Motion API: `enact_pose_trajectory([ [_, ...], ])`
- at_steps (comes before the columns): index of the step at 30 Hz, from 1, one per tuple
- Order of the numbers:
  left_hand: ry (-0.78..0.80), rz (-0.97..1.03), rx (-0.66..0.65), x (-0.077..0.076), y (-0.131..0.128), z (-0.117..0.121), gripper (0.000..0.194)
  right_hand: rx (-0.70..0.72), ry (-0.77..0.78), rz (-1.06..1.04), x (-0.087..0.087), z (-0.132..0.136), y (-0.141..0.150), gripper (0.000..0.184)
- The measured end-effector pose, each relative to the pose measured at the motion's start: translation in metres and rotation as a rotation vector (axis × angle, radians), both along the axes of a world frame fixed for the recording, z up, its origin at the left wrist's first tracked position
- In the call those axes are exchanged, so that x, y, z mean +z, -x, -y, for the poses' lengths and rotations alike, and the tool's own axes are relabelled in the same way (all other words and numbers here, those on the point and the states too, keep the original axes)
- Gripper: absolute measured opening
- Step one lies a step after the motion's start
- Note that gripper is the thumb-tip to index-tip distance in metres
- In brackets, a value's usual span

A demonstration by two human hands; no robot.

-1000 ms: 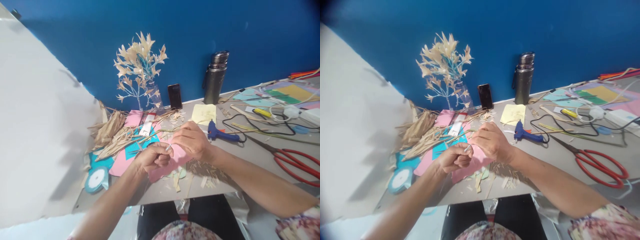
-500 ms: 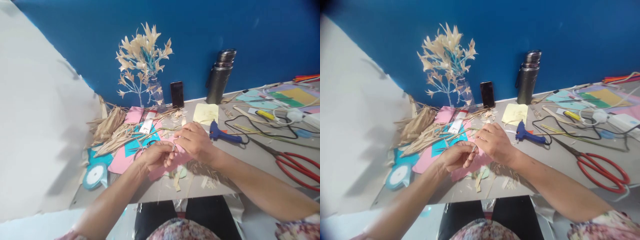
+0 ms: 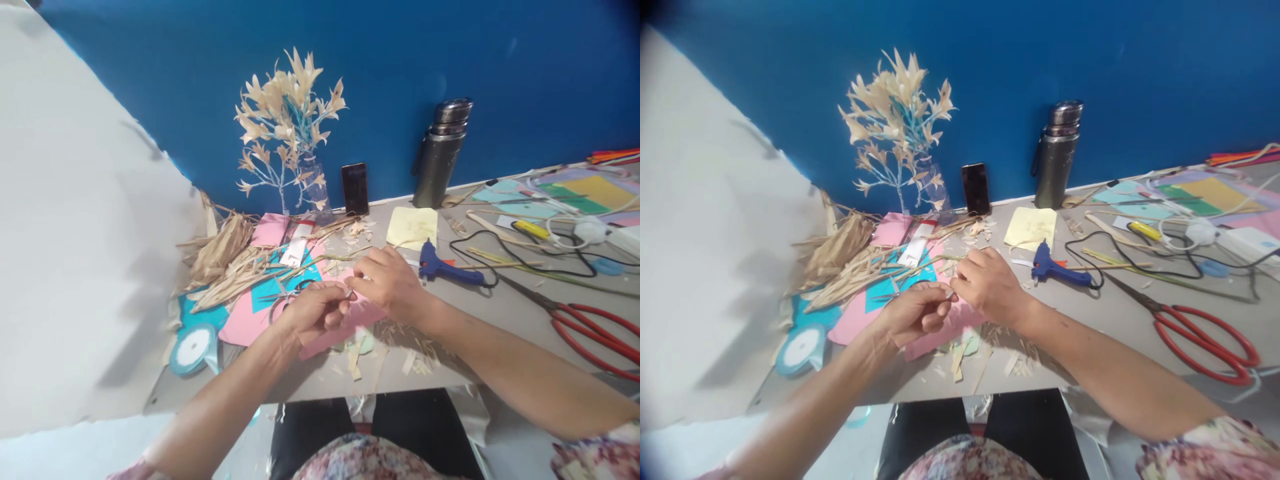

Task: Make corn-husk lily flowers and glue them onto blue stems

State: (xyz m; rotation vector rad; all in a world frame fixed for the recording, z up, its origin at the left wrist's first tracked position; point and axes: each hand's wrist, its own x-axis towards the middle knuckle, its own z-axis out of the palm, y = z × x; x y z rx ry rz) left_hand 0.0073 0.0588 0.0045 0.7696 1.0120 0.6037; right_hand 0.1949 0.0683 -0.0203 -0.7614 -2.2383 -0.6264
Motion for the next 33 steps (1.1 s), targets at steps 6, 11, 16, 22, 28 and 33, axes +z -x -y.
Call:
enact_pose_trajectory([
  [6,0.041,-0.034,0.006,0.002,-0.001,0.000,0.005,0.000,-0.024,-0.001,-0.001,0.002,0.002,0.028],
  [11,-0.149,-0.100,0.051,-0.006,0.002,0.001,0.010,0.010,0.115,-0.020,-0.004,0.004,0.006,0.020],
  [16,-0.562,-0.471,0.100,-0.013,0.007,0.005,0.019,0.001,0.218,0.092,-0.006,0.003,0.005,0.012],
  [22,-0.491,-0.424,0.006,-0.013,0.007,0.009,0.021,0.043,0.147,0.074,-0.004,0.002,0.003,0.022],
  [28,-0.205,-0.141,0.038,-0.015,0.005,0.007,0.009,0.012,0.089,-0.003,-0.007,0.006,0.008,0.030],
  [33,-0.025,-0.028,0.069,-0.008,0.003,0.010,0.016,-0.018,0.048,-0.083,-0.008,0.010,0.011,0.030],
])
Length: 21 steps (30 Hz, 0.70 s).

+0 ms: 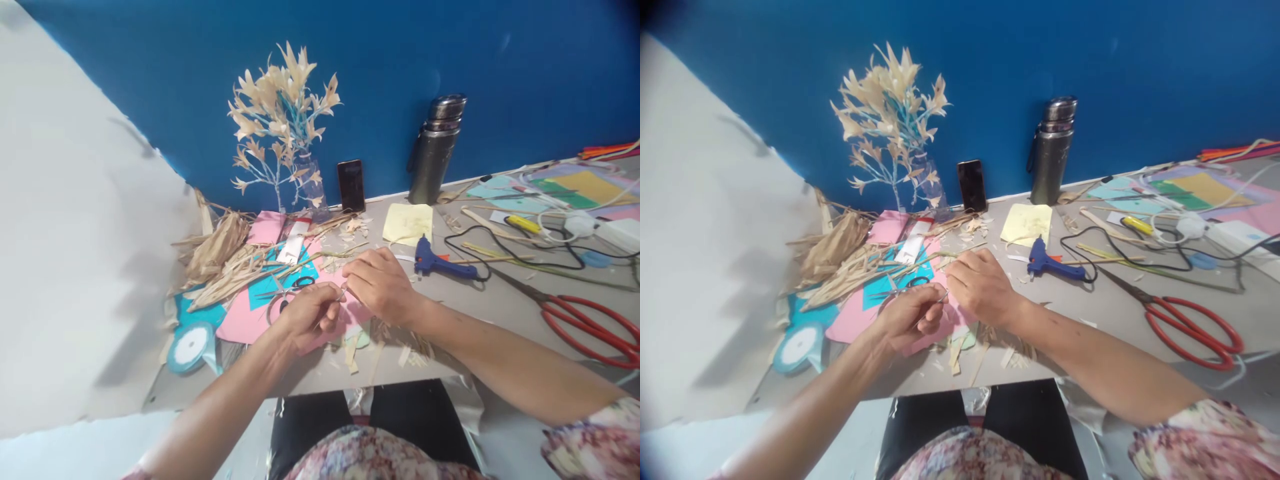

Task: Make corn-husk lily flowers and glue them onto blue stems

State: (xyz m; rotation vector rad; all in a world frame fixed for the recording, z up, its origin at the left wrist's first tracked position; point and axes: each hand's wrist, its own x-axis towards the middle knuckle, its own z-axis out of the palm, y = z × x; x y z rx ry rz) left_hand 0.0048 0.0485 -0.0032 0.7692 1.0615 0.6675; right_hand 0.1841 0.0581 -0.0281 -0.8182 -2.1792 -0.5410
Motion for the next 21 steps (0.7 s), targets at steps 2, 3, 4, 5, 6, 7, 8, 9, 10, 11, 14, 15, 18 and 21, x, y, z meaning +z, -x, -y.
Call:
enact_pose_trajectory([
  [2,0.049,0.031,-0.023,0.002,-0.002,0.002,0.014,-0.006,-0.017,-0.025,0.001,0.001,0.001,0.030],
  [3,0.051,0.042,-0.038,0.002,-0.003,0.003,0.014,-0.007,-0.029,-0.037,0.002,0.002,0.001,0.030],
  [4,0.026,0.042,-0.045,0.002,-0.003,0.004,0.013,-0.009,-0.036,-0.046,0.003,0.002,0.001,0.030],
  [5,-0.029,0.026,-0.042,0.001,-0.003,0.005,0.013,-0.008,-0.034,-0.048,0.004,0.002,0.002,0.028],
  [6,-0.111,-0.010,-0.025,-0.001,-0.003,0.005,0.013,-0.001,-0.019,-0.042,0.004,0.002,0.002,0.025],
  [7,-0.214,-0.067,0.006,-0.003,-0.002,0.005,0.012,0.013,0.003,-0.029,0.004,0.001,0.002,0.021],
  [8,-0.323,-0.145,0.041,-0.005,-0.001,0.005,0.011,0.031,0.029,-0.007,0.003,0.000,0.002,0.020],
  [9,-0.420,-0.232,0.071,-0.007,0.000,0.005,0.009,0.051,0.051,0.020,0.002,-0.001,0.001,0.020],
  [10,-0.495,-0.314,0.093,-0.009,0.001,0.004,0.008,0.069,0.063,0.048,0.001,-0.003,0.001,0.021],
  [11,-0.538,-0.374,0.106,-0.010,0.002,0.003,0.007,0.084,0.065,0.072,0.000,-0.004,0.000,0.022],
  [14,-0.439,-0.324,0.064,-0.011,0.004,0.000,0.007,0.102,0.047,0.103,-0.002,-0.007,-0.001,0.026],
  [15,-0.343,-0.245,0.029,-0.010,0.004,-0.002,0.008,0.101,0.040,0.101,-0.002,-0.008,-0.002,0.029],
  [18,-0.046,-0.004,-0.078,-0.008,0.005,-0.008,0.014,0.085,0.034,0.091,0.000,-0.007,-0.004,0.033],
  [21,0.090,0.134,-0.138,-0.006,0.004,-0.014,0.018,0.063,0.030,0.055,0.001,-0.007,-0.006,0.032],
])
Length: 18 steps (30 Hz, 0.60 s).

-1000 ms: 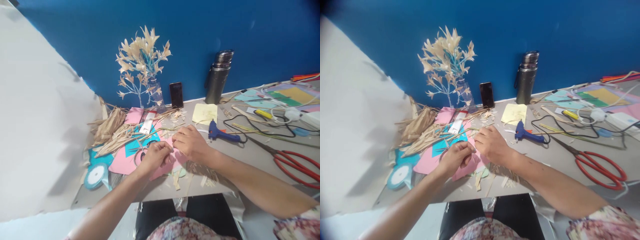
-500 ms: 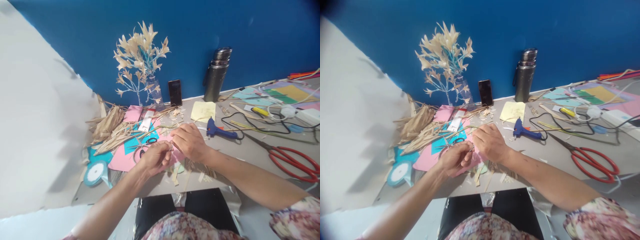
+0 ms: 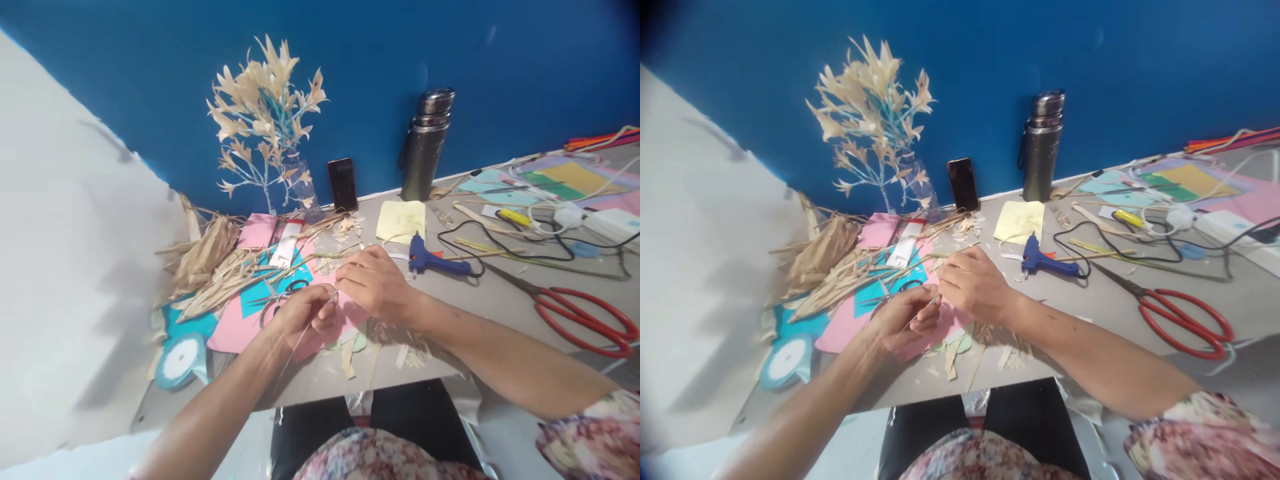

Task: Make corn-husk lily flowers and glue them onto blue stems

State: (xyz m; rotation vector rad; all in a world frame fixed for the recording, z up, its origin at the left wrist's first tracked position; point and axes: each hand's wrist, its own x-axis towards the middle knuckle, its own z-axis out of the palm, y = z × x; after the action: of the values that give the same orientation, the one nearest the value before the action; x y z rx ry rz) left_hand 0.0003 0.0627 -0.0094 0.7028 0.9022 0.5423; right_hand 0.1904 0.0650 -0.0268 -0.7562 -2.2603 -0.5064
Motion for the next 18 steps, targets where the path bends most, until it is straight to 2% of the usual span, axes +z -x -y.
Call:
enact_pose_trajectory([
  [2,0.010,0.039,-0.028,0.001,-0.001,-0.003,0.017,-0.018,-0.005,-0.040,0.000,0.000,-0.001,0.030],
  [4,-0.045,0.037,-0.010,0.000,-0.004,-0.005,0.015,-0.036,-0.018,-0.080,0.001,-0.001,-0.002,0.026],
  [7,-0.251,-0.010,0.161,-0.004,-0.009,-0.007,0.018,-0.054,-0.002,-0.175,0.001,0.000,-0.001,0.021],
  [9,-0.389,-0.049,0.302,-0.009,-0.010,-0.010,0.021,-0.058,0.116,-0.314,0.001,-0.001,0.002,0.019],
  [10,-0.439,-0.064,0.350,-0.011,-0.010,-0.011,0.022,-0.062,0.231,-0.409,0.000,-0.001,0.003,0.017],
  [12,-0.506,-0.102,0.387,-0.016,-0.008,-0.013,0.023,-0.035,0.584,-0.620,-0.002,-0.004,0.008,0.014],
  [15,-0.584,-0.190,0.356,-0.021,-0.007,-0.012,0.023,0.083,1.159,-0.921,-0.007,-0.008,0.015,0.031],
  [16,-0.591,-0.220,0.340,-0.022,-0.007,-0.010,0.023,0.119,1.279,-1.009,-0.008,-0.010,0.017,0.037],
  [18,-0.566,-0.255,0.317,-0.023,-0.010,-0.005,0.022,0.134,1.379,-1.147,-0.011,-0.012,0.020,0.042],
])
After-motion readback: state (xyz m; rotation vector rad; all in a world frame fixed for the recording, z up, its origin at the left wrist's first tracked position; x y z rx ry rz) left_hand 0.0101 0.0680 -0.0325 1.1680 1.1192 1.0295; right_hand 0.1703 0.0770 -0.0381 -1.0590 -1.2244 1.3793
